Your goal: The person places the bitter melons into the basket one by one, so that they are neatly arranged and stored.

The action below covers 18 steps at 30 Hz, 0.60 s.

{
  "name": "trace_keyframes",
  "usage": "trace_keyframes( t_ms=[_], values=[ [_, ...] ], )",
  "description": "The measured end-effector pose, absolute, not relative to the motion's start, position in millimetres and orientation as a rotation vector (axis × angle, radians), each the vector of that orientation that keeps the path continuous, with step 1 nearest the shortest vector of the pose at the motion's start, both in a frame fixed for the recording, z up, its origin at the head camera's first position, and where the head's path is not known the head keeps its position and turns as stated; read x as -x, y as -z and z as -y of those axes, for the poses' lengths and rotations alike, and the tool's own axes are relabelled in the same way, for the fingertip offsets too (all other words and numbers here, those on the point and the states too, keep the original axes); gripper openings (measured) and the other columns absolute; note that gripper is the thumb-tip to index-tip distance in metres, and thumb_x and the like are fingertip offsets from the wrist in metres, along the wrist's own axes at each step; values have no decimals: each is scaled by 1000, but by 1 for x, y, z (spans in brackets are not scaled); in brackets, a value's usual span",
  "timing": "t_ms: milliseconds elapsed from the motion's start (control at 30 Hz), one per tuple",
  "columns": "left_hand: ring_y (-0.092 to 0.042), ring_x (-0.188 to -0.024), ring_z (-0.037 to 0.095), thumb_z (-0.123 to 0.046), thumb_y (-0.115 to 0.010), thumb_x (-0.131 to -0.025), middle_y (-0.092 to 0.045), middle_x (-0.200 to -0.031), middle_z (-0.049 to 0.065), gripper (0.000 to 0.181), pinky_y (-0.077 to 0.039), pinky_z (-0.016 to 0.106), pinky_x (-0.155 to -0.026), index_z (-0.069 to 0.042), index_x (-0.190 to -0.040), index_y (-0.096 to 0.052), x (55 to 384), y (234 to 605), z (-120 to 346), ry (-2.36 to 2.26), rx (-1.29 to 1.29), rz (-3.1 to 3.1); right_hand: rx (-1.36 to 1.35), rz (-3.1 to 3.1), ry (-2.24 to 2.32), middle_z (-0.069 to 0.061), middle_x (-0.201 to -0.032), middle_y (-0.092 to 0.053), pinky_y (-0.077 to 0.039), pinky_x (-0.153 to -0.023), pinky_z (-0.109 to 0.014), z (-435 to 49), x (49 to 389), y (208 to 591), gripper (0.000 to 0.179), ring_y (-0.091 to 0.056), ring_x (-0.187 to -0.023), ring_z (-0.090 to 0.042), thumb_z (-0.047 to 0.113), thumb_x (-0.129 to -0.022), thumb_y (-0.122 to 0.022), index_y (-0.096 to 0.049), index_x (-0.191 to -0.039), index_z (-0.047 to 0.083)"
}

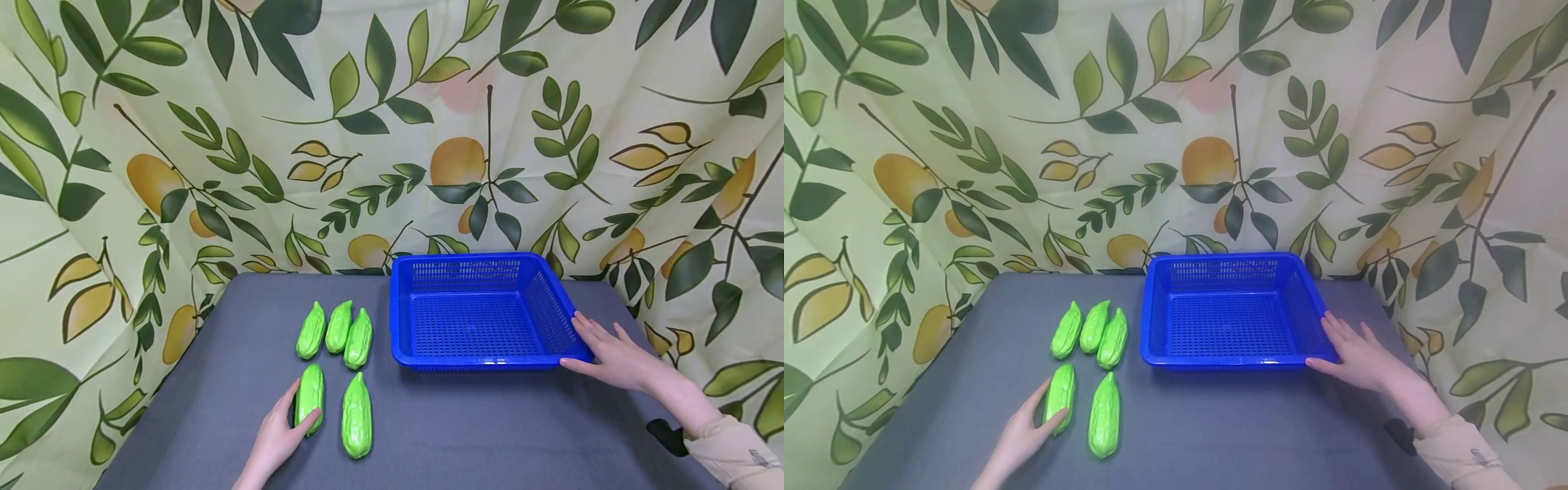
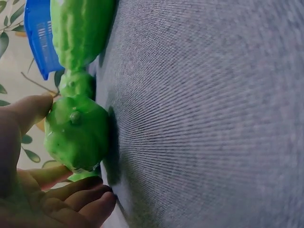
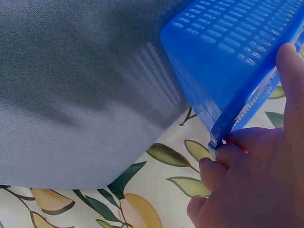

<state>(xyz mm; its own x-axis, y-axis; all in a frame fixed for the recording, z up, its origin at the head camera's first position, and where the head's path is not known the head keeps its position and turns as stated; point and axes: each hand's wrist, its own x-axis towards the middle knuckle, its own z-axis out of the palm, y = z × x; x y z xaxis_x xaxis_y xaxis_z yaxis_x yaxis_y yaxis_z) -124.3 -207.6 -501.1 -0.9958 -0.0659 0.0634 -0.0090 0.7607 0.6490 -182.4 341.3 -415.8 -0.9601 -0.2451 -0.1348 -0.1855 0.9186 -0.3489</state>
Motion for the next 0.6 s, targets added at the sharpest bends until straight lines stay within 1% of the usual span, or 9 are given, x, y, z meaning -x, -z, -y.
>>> trace_keyframes(
  t_ms=[133, 367, 600],
  values=[
    [-49, -123, 45, -34, -69, -84, -50, -135, 28, 73, -41, 55, -99, 3, -140, -40, 125, 503, 206, 1065, -56, 2844, 332, -2897, 510, -39, -148, -17, 6, -108, -68, -341, 182, 416, 98, -15, -135, -56, 53, -86, -61, -19, -144, -14],
    [-54, -120, 40, -30, -73, -81, -51, -132, 30, 73, -46, 48, -97, 4, -138, -43, 126, 501, 201, 1153, -106, 2812, 329, -2891, 521, -39, -148, -16, 3, -109, -68, -341, 182, 416, 98, -14, -135, -56, 52, -86, -61, -18, -145, -14],
    [-59, -114, 37, -26, -77, -78, -54, -130, 29, 72, -48, 46, -95, 1, -137, -46, 125, 500, 198, 1180, -129, 2788, 331, -2881, 545, -38, -149, -14, 2, -110, -67, -342, 181, 416, 98, -12, -137, -55, 52, -86, -61, -17, -145, -14]
  ],
)
